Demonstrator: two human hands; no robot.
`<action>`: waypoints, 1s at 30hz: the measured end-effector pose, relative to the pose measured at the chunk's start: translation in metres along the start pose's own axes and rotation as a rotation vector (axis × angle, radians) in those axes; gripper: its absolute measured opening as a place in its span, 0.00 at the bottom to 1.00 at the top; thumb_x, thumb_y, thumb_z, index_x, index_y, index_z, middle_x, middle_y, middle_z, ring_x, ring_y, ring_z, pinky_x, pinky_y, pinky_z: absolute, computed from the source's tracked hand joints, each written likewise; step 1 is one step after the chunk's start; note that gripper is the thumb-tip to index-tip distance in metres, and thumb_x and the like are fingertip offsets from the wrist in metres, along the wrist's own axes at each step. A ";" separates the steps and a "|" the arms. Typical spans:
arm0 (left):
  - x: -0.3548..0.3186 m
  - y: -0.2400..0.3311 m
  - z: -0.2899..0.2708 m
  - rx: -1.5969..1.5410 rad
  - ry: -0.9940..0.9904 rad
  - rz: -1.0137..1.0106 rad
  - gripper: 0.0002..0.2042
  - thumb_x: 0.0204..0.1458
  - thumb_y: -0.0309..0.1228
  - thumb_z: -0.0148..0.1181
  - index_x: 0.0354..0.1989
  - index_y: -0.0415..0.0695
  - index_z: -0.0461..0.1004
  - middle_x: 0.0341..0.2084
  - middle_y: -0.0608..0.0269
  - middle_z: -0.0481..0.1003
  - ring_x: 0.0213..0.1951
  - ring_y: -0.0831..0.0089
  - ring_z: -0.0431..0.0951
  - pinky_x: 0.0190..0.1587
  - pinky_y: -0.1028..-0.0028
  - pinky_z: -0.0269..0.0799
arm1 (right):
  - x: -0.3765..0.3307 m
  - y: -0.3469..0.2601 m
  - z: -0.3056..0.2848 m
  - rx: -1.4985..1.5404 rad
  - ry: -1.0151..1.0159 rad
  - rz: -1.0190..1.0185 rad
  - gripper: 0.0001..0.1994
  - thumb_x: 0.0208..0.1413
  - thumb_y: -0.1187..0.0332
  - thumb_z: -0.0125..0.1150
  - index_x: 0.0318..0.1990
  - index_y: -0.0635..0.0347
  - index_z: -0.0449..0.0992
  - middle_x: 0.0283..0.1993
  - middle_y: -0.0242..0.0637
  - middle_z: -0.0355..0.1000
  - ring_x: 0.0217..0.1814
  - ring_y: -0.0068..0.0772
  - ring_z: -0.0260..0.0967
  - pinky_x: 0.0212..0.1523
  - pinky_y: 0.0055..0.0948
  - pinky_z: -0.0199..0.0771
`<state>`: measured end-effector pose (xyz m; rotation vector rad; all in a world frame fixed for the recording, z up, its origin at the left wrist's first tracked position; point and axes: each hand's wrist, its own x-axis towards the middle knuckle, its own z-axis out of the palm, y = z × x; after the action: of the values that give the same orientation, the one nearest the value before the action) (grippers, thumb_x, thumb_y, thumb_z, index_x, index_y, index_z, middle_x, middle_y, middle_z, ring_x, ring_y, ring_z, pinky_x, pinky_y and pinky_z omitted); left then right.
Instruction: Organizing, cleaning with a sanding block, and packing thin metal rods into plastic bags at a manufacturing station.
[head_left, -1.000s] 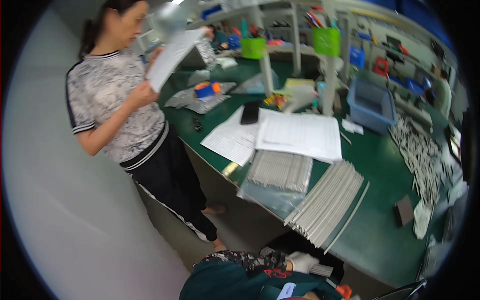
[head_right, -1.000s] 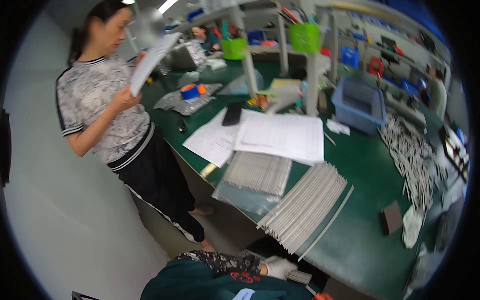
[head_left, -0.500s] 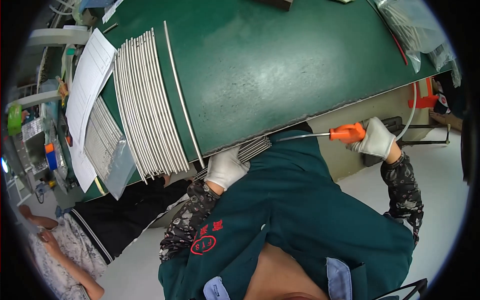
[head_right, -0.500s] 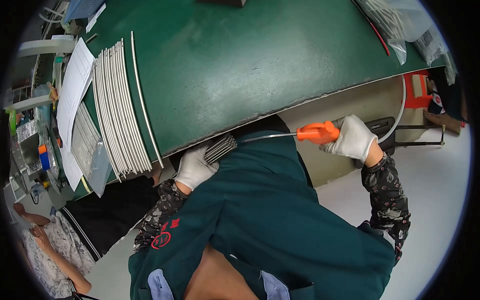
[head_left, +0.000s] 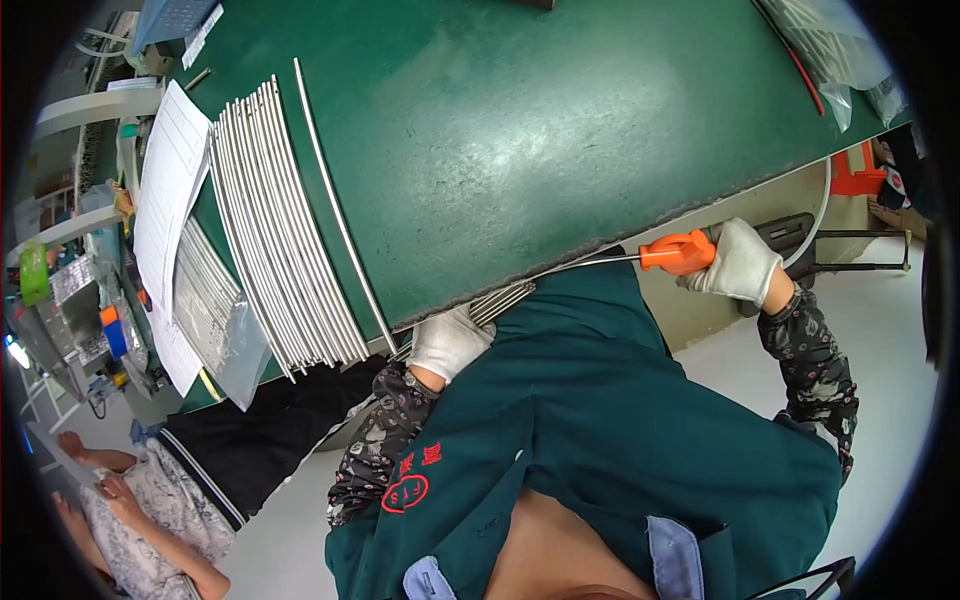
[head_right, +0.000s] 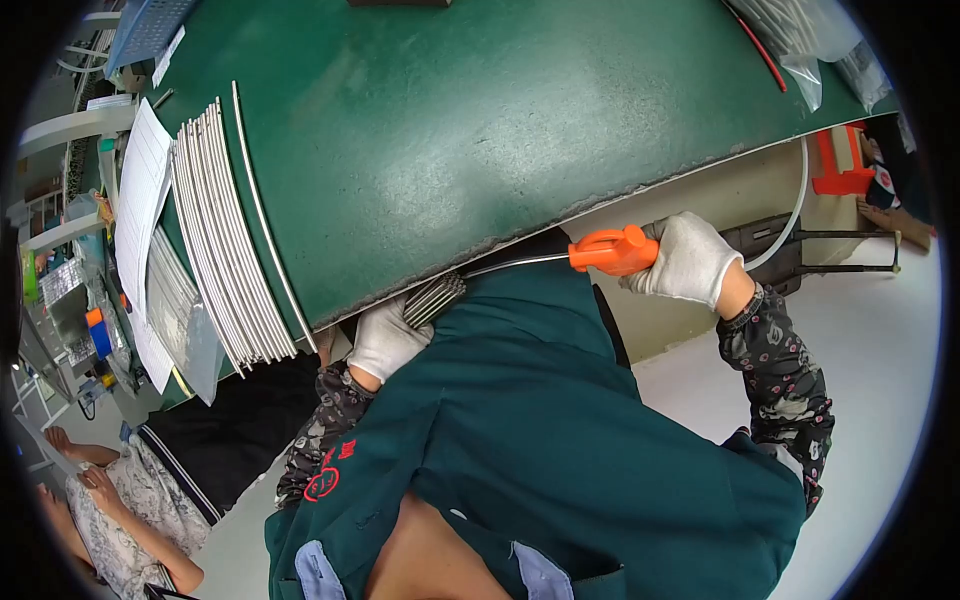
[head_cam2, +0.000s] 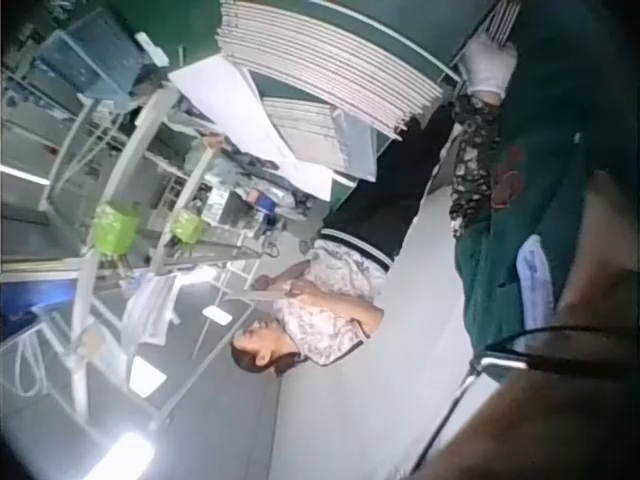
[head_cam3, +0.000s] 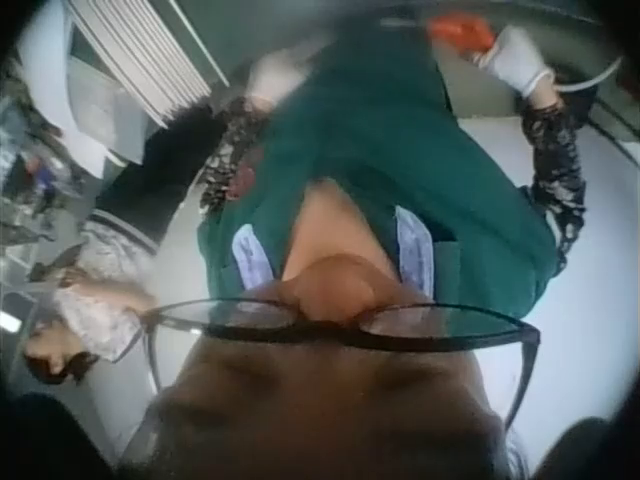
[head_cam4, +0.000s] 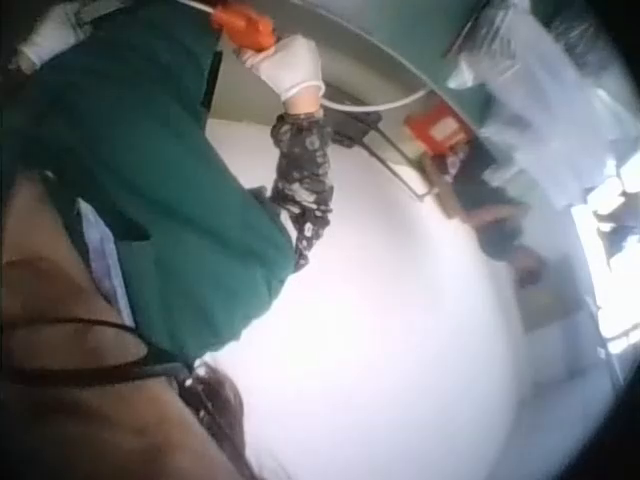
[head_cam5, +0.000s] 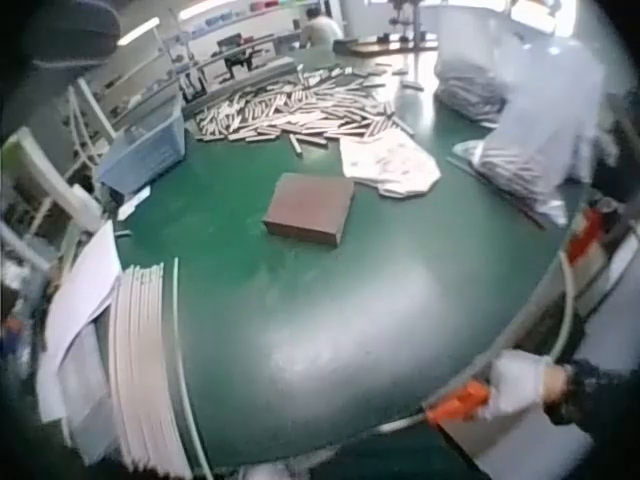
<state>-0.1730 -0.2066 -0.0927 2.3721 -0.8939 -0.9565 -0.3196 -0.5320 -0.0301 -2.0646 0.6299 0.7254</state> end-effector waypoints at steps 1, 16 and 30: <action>-0.001 -0.002 0.002 0.001 0.001 -0.002 0.19 0.40 0.38 0.57 0.43 0.46 0.73 0.35 0.52 0.75 0.38 0.54 0.73 0.44 0.65 0.69 | -0.001 -0.002 0.000 0.020 0.005 -0.023 0.16 0.33 0.63 0.70 0.32 0.62 0.78 0.24 0.43 0.74 0.25 0.39 0.72 0.31 0.29 0.71; 0.000 -0.018 0.013 -0.008 -0.014 -0.016 0.22 0.40 0.39 0.58 0.46 0.45 0.71 0.40 0.50 0.72 0.43 0.53 0.71 0.48 0.64 0.66 | -0.002 0.002 -0.002 -0.015 -0.019 0.038 0.17 0.33 0.63 0.70 0.32 0.64 0.77 0.25 0.41 0.75 0.27 0.34 0.73 0.33 0.27 0.72; -0.001 -0.008 0.007 0.055 -0.088 -0.074 0.23 0.40 0.41 0.58 0.45 0.44 0.71 0.38 0.48 0.73 0.41 0.51 0.72 0.47 0.63 0.67 | 0.002 0.004 0.004 0.068 -0.003 -0.009 0.18 0.33 0.62 0.71 0.32 0.64 0.78 0.25 0.42 0.75 0.27 0.36 0.73 0.32 0.29 0.72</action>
<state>-0.1757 -0.2010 -0.1012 2.4416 -0.8803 -1.0855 -0.3216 -0.5310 -0.0360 -2.0027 0.6345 0.6921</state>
